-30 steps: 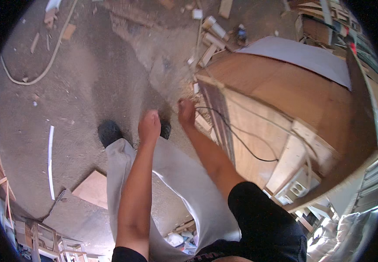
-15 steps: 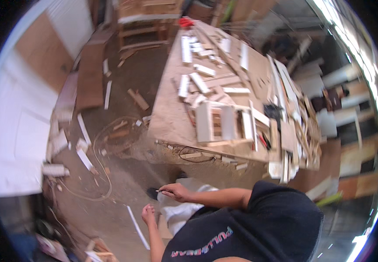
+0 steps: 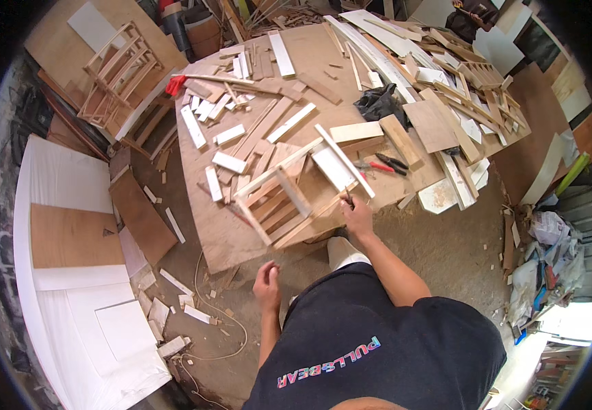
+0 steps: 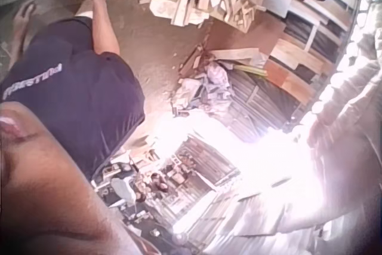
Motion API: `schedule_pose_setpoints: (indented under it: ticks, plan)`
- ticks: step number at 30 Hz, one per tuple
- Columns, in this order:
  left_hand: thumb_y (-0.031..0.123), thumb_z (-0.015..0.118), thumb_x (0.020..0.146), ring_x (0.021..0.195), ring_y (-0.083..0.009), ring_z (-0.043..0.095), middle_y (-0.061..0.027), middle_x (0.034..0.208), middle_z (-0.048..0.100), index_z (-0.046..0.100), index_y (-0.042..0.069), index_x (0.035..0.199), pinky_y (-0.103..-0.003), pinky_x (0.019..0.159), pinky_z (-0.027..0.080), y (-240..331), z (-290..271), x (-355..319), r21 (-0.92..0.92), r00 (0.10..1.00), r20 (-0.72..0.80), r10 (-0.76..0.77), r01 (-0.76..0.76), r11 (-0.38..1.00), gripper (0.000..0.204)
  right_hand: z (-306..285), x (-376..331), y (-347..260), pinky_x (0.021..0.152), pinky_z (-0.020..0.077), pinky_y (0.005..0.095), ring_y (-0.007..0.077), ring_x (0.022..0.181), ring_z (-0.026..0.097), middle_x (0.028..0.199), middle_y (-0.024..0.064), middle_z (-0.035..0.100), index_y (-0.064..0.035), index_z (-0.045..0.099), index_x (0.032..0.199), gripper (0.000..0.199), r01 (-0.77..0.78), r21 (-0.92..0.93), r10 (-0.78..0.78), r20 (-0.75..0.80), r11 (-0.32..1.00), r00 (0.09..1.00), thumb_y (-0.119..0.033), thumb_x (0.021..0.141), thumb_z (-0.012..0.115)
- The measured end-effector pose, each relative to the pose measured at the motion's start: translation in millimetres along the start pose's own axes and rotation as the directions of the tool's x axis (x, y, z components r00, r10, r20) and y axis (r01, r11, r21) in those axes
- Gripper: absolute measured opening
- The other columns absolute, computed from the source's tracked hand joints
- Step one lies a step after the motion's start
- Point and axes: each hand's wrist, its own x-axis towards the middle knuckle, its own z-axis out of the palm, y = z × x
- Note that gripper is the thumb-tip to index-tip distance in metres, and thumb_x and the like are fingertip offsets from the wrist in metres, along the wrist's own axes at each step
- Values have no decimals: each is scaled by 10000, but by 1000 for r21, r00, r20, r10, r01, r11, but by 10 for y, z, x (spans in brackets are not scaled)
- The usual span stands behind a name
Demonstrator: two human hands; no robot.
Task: The person assembles a small wooden structure by hammering nails into wood pieces, using pliers to pull out a nail, and measuring sections with a tape measure. They then use a hand saw to cut a piece of wood.
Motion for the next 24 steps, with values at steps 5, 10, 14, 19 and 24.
schedule_pose_setpoints:
  ticks: [5, 10, 14, 19, 24]
  plan:
    - [190, 709, 956, 1126, -258, 653, -158, 1234, 658, 595, -4, 1323, -374, 969, 519, 686, 1283, 966, 243, 993, 56, 107, -117, 963, 430, -389, 1001, 475, 864, 534, 477, 403, 972, 693, 1021, 220, 721, -45, 689, 1162, 351, 90, -91, -96, -55, 992, 994, -291, 912, 685]
    - [270, 865, 801, 1163, -412, 566, -208, 1214, 580, 470, 8, 1415, -499, 998, 444, 412, 1959, 1792, 397, 922, -372, 108, 53, 916, 775, -185, 1718, 662, 934, 506, 511, 432, 1085, 652, 1119, 250, 694, -74, 673, 1219, 465, 99, -214, -42, 257, 972, 966, -409, 898, 682]
    - [146, 690, 860, 1106, -455, 614, -262, 1176, 634, 508, -13, 1355, -523, 947, 470, 289, 2087, 2072, 396, 883, -427, 198, -14, 918, 551, -240, 1997, 593, 911, 516, 510, 433, 1067, 660, 1103, 244, 704, -76, 683, 1204, 490, 112, -305, 22, 404, 946, 915, -460, 898, 677]
    - [103, 629, 876, 1001, -426, 692, -274, 1039, 716, 628, -10, 1240, -468, 893, 529, 611, 1933, 1929, 423, 911, -381, 161, 16, 906, 381, -382, 2117, 293, 834, 529, 492, 421, 953, 688, 997, 232, 722, -62, 715, 1111, 429, 48, -84, -17, 341, 995, 940, -440, 912, 671]
    - [38, 685, 879, 959, -255, 689, -133, 1059, 712, 624, -13, 1233, -381, 877, 530, 1074, 1850, 1866, 58, 920, -385, 75, -57, 997, 363, -1055, 2056, -534, 769, 537, 406, 274, 816, 703, 912, 162, 738, -9, 724, 1107, 405, 72, 220, -149, 357, 973, 922, -383, 966, 663]
